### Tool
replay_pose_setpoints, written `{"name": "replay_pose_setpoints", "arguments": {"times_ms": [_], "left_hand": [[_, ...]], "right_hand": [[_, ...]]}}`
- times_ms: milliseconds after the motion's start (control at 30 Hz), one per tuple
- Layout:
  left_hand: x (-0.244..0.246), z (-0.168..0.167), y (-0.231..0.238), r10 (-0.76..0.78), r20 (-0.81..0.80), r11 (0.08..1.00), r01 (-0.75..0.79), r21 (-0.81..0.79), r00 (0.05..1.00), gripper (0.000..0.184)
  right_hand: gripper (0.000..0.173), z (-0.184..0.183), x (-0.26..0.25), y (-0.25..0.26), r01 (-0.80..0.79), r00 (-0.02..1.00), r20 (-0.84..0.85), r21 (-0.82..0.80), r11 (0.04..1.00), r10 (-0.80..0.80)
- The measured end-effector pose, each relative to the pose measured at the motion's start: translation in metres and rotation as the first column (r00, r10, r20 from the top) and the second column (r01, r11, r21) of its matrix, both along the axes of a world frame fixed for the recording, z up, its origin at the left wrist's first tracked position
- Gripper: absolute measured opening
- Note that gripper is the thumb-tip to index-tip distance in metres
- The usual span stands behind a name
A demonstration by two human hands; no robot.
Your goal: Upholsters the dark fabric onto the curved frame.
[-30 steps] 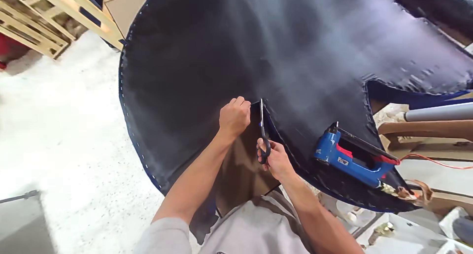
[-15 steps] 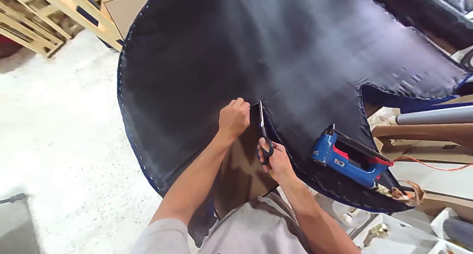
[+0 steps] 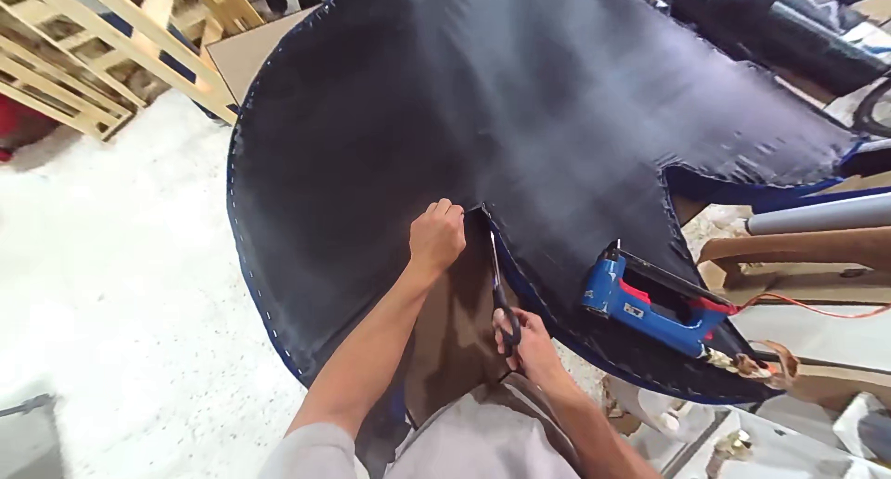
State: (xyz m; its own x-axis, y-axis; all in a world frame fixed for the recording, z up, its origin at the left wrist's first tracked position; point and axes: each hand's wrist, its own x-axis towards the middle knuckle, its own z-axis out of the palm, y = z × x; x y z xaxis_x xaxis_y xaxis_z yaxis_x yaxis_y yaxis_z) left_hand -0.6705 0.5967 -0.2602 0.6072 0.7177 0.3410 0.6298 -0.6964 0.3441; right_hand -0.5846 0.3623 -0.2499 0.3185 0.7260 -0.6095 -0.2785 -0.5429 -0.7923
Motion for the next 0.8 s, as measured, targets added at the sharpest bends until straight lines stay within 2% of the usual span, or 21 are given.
{"name": "replay_pose_setpoints", "arguments": {"times_ms": [100, 200, 633, 800], "left_hand": [[0.000, 0.000, -0.001, 0.002, -0.002, 1.000, -0.002, -0.013, 1.000, 0.025], [-0.001, 0.001, 0.000, 0.006, -0.002, 0.999, -0.006, -0.039, 1.000, 0.025], [-0.002, 0.003, 0.003, -0.006, 0.017, 0.996, 0.008, -0.090, 1.000, 0.023], [-0.002, 0.001, 0.002, -0.008, 0.030, 0.997, 0.010, -0.082, 1.000, 0.022]], "right_hand": [[0.036, 0.013, 0.014, 0.025, 0.031, 0.992, -0.123, 0.045, 0.999, -0.025], [0.038, 0.017, 0.017, 0.042, 0.043, 0.984, -0.174, 0.041, 0.998, -0.035], [0.034, 0.016, 0.009, 0.055, 0.128, 0.980, -0.162, 0.062, 0.990, -0.117], [0.033, 0.015, 0.010, 0.052, 0.119, 0.980, -0.169, 0.107, 0.987, -0.100]]}}
